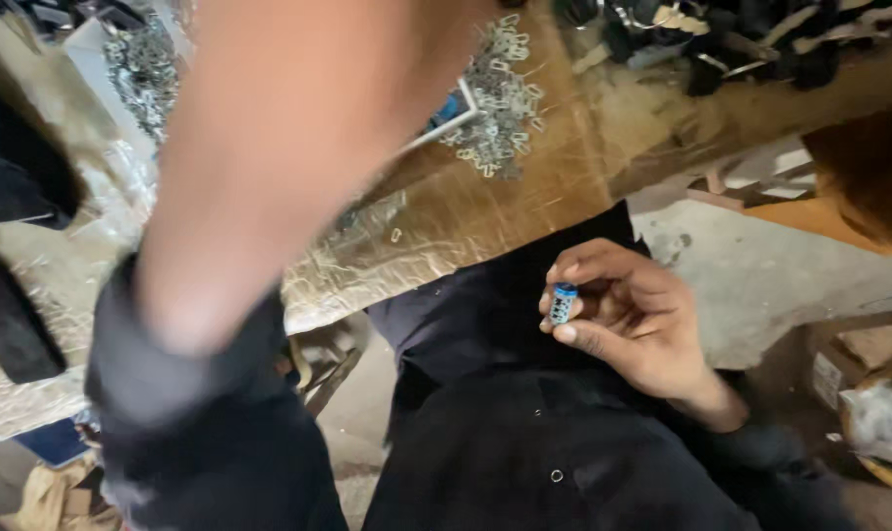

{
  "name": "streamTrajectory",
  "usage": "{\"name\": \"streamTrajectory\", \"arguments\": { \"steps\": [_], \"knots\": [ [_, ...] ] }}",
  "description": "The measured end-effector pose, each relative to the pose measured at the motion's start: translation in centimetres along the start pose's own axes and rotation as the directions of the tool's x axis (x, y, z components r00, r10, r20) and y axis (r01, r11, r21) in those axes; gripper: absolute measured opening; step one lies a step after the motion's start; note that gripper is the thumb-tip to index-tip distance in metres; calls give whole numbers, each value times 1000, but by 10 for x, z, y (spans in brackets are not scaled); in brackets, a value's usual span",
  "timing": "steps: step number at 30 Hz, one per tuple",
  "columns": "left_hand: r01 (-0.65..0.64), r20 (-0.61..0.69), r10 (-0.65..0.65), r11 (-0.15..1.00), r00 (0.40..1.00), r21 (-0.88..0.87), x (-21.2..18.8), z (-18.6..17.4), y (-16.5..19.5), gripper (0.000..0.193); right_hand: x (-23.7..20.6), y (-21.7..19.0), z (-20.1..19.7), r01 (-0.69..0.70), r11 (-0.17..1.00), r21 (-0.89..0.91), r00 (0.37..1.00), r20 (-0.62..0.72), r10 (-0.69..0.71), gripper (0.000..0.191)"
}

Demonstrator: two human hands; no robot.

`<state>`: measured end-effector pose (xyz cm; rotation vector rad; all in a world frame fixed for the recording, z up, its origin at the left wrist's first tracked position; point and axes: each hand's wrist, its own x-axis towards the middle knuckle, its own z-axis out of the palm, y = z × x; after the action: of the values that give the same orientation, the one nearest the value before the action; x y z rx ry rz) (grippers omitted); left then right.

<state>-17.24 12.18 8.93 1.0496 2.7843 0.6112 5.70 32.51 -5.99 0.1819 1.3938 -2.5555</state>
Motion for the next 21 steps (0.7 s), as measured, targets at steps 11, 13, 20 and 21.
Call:
{"name": "streamTrajectory", "arguments": {
  "steps": [11,13,20,21],
  "knots": [
    [26,24,-16,834,1000,-550,-140,57,12,20,43,-44,-31,285,906,-314,958,53,-283,51],
    [4,-120,-95,800,988,-599,-116,99,24,18,52,-64,-32,363,871,-331,932,114,-345,51],
    [131,-254,-190,964,948,-232,-90,132,35,35,81,-33,-23,354,849,-393,901,-99,-422,44],
    [166,-256,-214,967,943,-195,-101,129,33,36,82,-25,-24,343,854,-393,901,-118,-416,43]
  ]
}}
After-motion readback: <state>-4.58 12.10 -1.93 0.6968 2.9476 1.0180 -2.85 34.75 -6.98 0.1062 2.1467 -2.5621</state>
